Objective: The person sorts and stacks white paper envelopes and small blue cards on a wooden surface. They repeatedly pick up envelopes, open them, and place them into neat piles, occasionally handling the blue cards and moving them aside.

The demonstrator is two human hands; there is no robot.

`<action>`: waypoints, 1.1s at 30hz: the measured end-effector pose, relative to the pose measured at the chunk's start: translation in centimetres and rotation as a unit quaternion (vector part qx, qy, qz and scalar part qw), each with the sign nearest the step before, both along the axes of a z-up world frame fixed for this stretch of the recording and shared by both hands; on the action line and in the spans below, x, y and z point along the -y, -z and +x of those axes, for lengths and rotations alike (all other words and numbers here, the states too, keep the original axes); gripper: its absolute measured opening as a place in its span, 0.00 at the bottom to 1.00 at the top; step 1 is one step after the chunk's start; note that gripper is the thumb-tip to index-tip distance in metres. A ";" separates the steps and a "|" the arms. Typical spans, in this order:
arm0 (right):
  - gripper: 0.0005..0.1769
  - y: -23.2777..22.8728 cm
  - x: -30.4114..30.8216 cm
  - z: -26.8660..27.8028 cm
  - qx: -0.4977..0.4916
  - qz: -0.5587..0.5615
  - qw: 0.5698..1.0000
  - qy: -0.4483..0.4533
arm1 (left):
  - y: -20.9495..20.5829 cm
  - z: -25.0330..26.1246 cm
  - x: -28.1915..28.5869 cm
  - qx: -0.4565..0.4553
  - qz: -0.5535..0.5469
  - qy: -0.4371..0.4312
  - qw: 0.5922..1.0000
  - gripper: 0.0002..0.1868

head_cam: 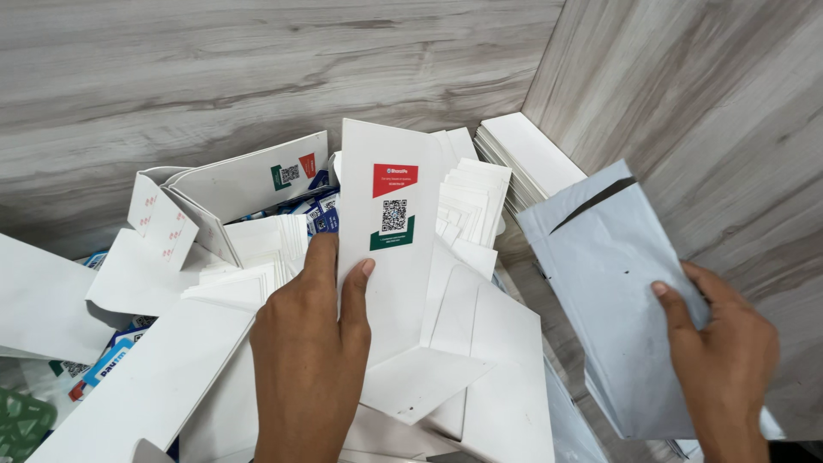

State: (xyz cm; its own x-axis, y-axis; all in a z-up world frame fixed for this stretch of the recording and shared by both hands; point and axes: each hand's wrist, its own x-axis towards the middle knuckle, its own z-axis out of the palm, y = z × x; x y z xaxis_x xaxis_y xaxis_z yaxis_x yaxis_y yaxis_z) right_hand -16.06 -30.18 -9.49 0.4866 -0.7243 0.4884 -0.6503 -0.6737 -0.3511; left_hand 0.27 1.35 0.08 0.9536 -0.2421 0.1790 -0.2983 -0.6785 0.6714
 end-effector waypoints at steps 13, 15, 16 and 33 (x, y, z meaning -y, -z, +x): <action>0.11 0.3 -0.7 -2.7 -0.065 -0.245 0.967 -0.007 | -0.1 -0.2 0.8 0.001 0.032 -0.023 0.999 0.14; 0.08 1.0 -0.6 -3.0 -0.050 -0.174 0.983 -0.013 | 0.0 -0.1 0.9 -0.006 0.032 -0.022 0.999 0.14; 0.07 1.1 -0.2 -3.0 -0.051 -0.192 0.980 -0.008 | 0.0 -0.1 1.0 -0.010 0.032 -0.024 0.999 0.14; 0.07 4.4 5.0 -5.2 -0.050 -0.174 0.983 0.016 | 0.1 0.1 1.5 -0.048 0.074 -0.047 0.995 0.13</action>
